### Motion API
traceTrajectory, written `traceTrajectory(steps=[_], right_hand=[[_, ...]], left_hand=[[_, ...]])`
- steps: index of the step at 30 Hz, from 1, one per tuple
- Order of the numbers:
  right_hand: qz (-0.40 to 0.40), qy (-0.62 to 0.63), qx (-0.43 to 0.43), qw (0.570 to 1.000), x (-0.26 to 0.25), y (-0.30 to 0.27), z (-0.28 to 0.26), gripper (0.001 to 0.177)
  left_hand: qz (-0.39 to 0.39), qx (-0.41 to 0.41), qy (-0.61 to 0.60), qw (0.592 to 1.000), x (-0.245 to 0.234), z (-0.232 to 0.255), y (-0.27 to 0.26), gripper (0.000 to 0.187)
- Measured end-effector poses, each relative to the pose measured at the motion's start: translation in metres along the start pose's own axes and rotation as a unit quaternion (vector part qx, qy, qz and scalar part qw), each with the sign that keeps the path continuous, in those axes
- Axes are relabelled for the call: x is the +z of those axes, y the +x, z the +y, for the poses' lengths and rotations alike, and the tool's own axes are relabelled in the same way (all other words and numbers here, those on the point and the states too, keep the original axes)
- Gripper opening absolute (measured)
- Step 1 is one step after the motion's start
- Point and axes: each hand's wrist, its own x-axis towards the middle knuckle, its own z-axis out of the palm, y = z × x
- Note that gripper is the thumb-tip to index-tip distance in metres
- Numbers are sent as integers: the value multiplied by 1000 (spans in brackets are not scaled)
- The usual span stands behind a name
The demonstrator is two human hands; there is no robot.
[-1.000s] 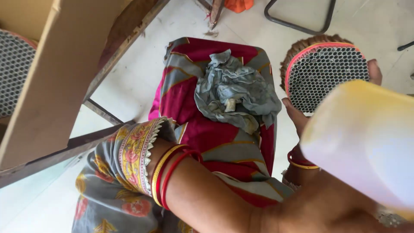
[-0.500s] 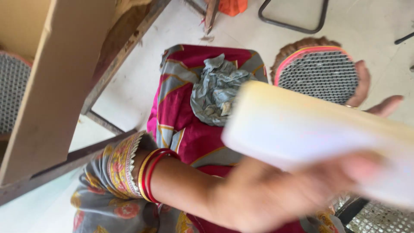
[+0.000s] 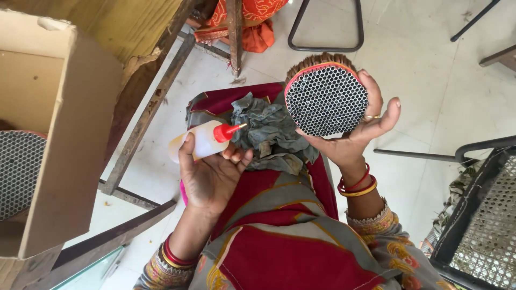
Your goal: Applying a yellow liquid from a squeeze bottle to the center of a circular industrial brush.
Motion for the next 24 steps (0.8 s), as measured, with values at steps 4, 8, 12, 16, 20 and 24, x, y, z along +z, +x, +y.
traceTrajectory(steps=[4,8,12,16,20,24], right_hand=[[-6,15,-15,1000,4,2,4,147],[0,26,-11,1000,8,0,9,146],[-3,35,-9,999,10,-2,13,145],[-8,27,-14,999,12,-1,12,144],[-11,40,-20,999,15,0,8,142],[-9,42,-37,998,17,3,5,143]], left_hand=[[8,-17,-13,1000,-22,-6,0,55],[26,-6,-3,1000,-22,-9,1,56],[-19,73,41,996,-23,-14,4,57],[6,208,185,960,-21,-23,11,55],[-95,338,490,798,0,-19,14,63],[-119,483,656,568,30,-15,26,54]])
